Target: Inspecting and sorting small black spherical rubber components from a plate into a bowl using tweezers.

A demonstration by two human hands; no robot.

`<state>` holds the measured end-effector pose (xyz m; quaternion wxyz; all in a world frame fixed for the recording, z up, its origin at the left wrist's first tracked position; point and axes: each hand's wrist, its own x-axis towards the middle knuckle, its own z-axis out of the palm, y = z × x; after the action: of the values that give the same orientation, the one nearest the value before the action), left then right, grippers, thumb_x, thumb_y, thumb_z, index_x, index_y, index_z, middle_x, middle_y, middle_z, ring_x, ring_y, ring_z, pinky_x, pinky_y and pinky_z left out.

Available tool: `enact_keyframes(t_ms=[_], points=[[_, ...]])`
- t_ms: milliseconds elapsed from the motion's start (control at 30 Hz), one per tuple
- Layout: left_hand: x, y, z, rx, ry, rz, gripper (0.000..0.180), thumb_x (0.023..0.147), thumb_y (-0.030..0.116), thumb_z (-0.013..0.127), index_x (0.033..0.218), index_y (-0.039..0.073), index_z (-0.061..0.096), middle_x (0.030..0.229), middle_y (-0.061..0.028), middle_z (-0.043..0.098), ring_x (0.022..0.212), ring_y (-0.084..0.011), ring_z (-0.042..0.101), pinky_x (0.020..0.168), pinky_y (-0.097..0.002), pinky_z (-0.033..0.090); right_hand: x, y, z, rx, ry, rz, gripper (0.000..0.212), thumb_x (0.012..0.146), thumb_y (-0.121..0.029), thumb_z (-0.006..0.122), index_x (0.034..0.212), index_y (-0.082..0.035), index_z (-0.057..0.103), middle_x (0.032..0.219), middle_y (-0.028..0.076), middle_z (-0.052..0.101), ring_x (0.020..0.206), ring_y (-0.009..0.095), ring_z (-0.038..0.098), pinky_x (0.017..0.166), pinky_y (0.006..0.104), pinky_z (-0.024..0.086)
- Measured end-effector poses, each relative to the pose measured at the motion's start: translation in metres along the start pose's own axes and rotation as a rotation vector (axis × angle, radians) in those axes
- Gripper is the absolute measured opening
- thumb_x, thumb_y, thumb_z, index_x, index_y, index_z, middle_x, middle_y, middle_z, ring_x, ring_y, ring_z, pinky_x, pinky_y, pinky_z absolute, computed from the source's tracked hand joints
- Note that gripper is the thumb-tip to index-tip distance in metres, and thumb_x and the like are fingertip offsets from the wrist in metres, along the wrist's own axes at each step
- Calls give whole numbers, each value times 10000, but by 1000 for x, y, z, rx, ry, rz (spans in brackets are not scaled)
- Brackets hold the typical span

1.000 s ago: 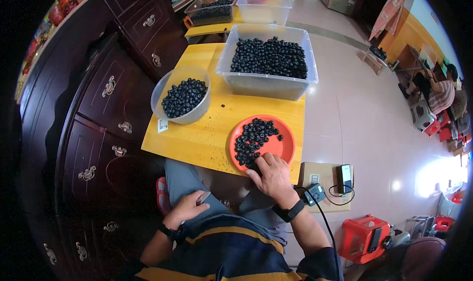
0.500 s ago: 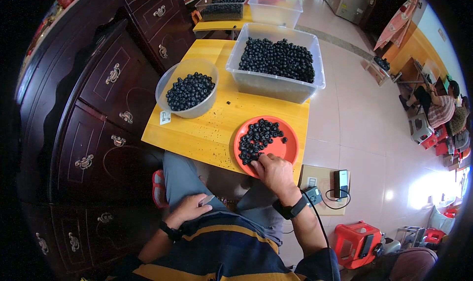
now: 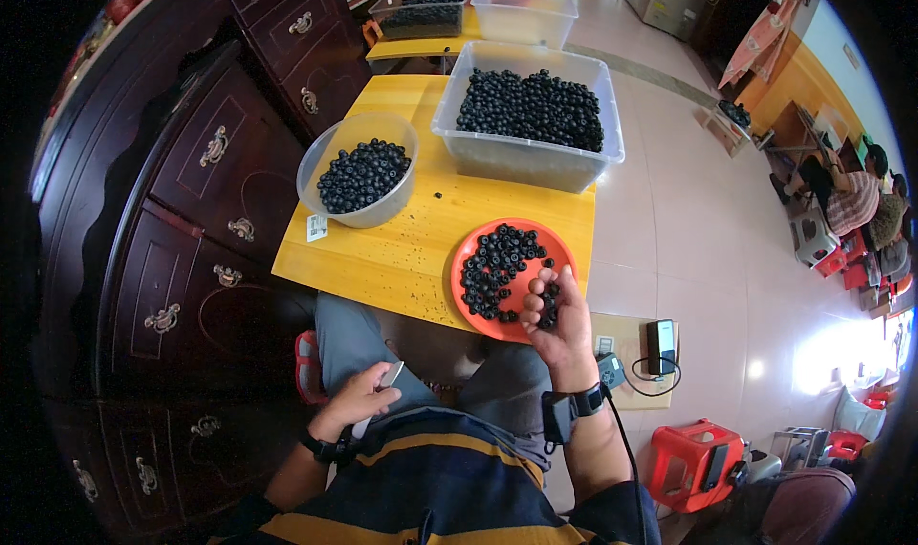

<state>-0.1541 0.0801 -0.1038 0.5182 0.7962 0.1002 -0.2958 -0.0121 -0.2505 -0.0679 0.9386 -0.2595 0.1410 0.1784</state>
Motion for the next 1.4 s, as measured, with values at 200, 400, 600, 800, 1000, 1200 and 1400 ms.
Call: enact_keyframes(t_ms=[200,400,600,800,1000,1200,1400], points=[[-3,-26,3,-291,-150,-24,291,973,90,536,1246,-9,555,832,-44,625,705,-119,623,662,-263,533,-13,18,-5,483,84,183,385,1059,-346,465,1263,-39,576,1254,169,640,1027,287,650,884,396,558],[-11,-27,9,-348,-243,-96,231,1031,169,499,1182,21,591,825,-17,599,732,-93,585,672,-236,500,-18,30,6,476,-53,233,361,1055,-294,465,1297,-47,568,1125,113,656,879,209,621,724,316,526],[-20,39,-16,-214,-91,98,161,996,152,589,1093,25,617,795,36,560,659,-36,522,582,-205,458,-36,52,18,134,-103,218,354,1052,-282,468,1294,-42,564,846,28,566,619,95,463,500,211,357],[-23,111,-8,-65,155,489,283,893,66,717,1159,17,635,856,40,599,737,-19,521,623,-194,443,-50,70,38,-278,-343,274,429,1040,-211,463,1425,-25,427,752,4,508,579,64,407,480,195,307],[-14,113,9,-51,33,593,294,886,39,708,1168,-8,641,787,-20,649,737,-63,582,667,-262,497,-59,71,52,-467,-508,432,547,1036,-189,526,1518,-20,330,920,-40,500,660,22,394,522,161,303],[-12,96,15,0,-3,592,243,896,62,707,1119,-15,651,755,-38,664,683,-79,589,631,-270,498,-61,82,37,-428,-526,496,565,1039,-268,558,1499,-11,356,1004,-31,523,667,26,387,532,161,312],[-21,82,16,-66,65,537,195,879,64,714,1053,-1,655,784,5,647,691,-49,557,623,-245,479,-55,102,16,-395,-546,543,501,1042,-339,552,1413,-12,474,962,-13,562,652,30,406,526,162,321]])
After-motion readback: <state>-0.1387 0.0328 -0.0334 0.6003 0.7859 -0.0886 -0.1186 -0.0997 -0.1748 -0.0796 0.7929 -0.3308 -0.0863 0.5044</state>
